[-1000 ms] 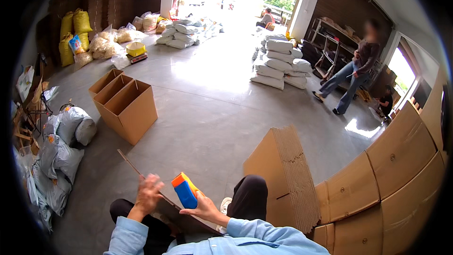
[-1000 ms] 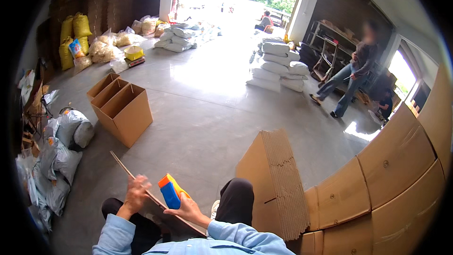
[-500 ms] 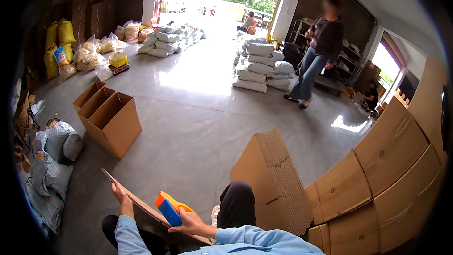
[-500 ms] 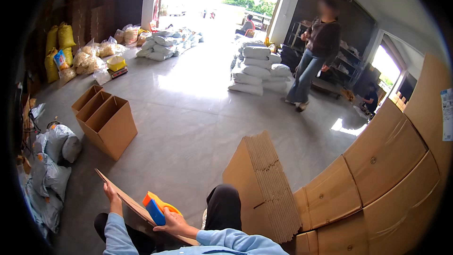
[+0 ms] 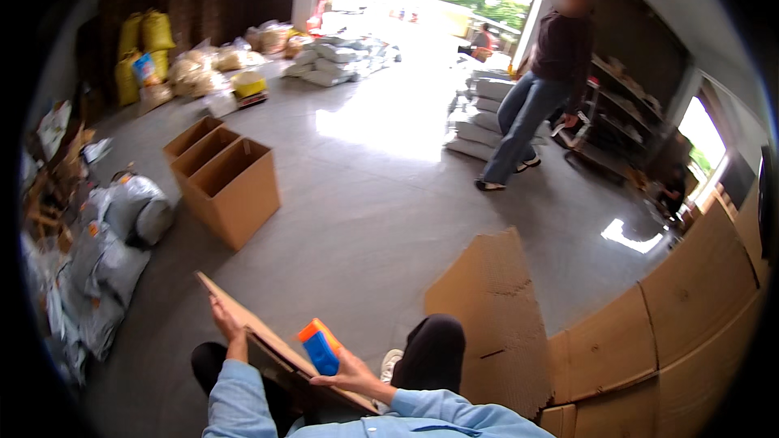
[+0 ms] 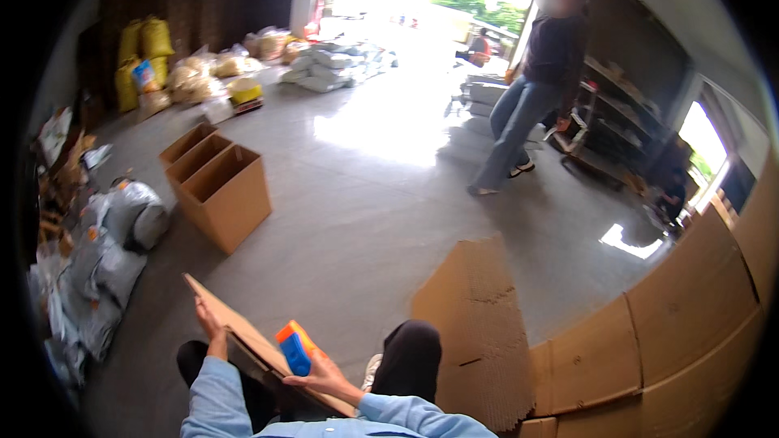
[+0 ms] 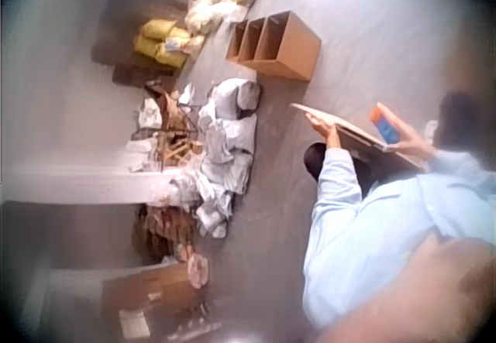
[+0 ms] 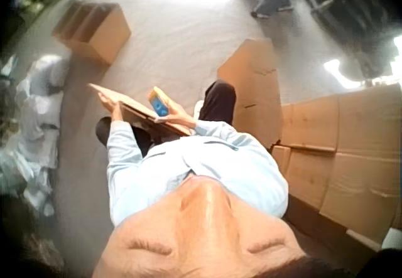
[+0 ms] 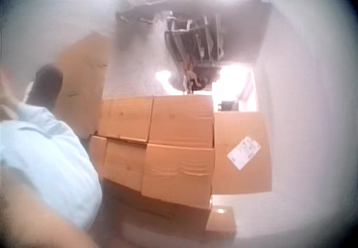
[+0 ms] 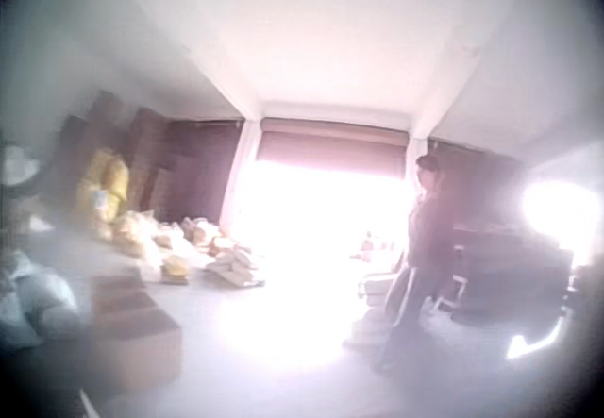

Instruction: The person assembles flat cardboard sheets into boxes using a tape dispenser. They fold the sheets, apply tape to the seams, and place the finished boxes on the floor.

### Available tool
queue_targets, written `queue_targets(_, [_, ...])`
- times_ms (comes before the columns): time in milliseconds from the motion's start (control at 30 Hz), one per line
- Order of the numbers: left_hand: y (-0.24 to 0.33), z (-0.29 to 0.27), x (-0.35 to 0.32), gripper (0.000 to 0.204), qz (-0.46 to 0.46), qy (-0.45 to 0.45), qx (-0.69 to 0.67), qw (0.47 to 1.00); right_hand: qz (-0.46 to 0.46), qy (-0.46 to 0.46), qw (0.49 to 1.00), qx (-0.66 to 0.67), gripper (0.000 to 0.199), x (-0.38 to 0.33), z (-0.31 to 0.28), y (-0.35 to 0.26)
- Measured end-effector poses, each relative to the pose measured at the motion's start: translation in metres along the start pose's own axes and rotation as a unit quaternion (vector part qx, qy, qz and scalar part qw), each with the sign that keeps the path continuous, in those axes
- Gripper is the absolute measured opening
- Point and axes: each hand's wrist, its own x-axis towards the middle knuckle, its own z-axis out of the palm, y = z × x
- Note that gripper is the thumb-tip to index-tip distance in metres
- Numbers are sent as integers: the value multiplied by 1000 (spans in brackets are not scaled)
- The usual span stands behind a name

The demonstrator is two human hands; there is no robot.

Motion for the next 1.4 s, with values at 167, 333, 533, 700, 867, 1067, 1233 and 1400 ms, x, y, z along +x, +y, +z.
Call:
queue_targets(167, [33,-8,-11,51,-14,21,79,997,35,-10,999,-20,81,-4,-17,-22])
queue_targets(333, [59,-13,-13,58,-104,-65,182,976,2,48,973,-226,61,-16,-27,-49])
queue_targets(533, [58,-23,-13,50,-171,-92,119,974,-71,64,960,-263,54,-27,-14,-48])
queue_targets(700, [69,-54,-22,26,-294,-123,46,947,-56,61,963,-258,55,-35,-17,-45])
queue_targets(867, [93,-78,-16,32,-252,-162,-72,952,-80,131,954,-258,59,-15,-38,-43])
queue_targets(1067, [162,-83,-27,41,-276,-264,-68,922,-99,258,914,-297,63,36,-87,-68])
queue_targets(1233, [158,-62,-87,50,-294,-289,-123,903,-121,289,902,-297,61,97,-119,-84])
queue_targets(1400, [122,-53,-167,45,-320,-268,-93,904,-138,235,902,-334,66,124,-100,-72])
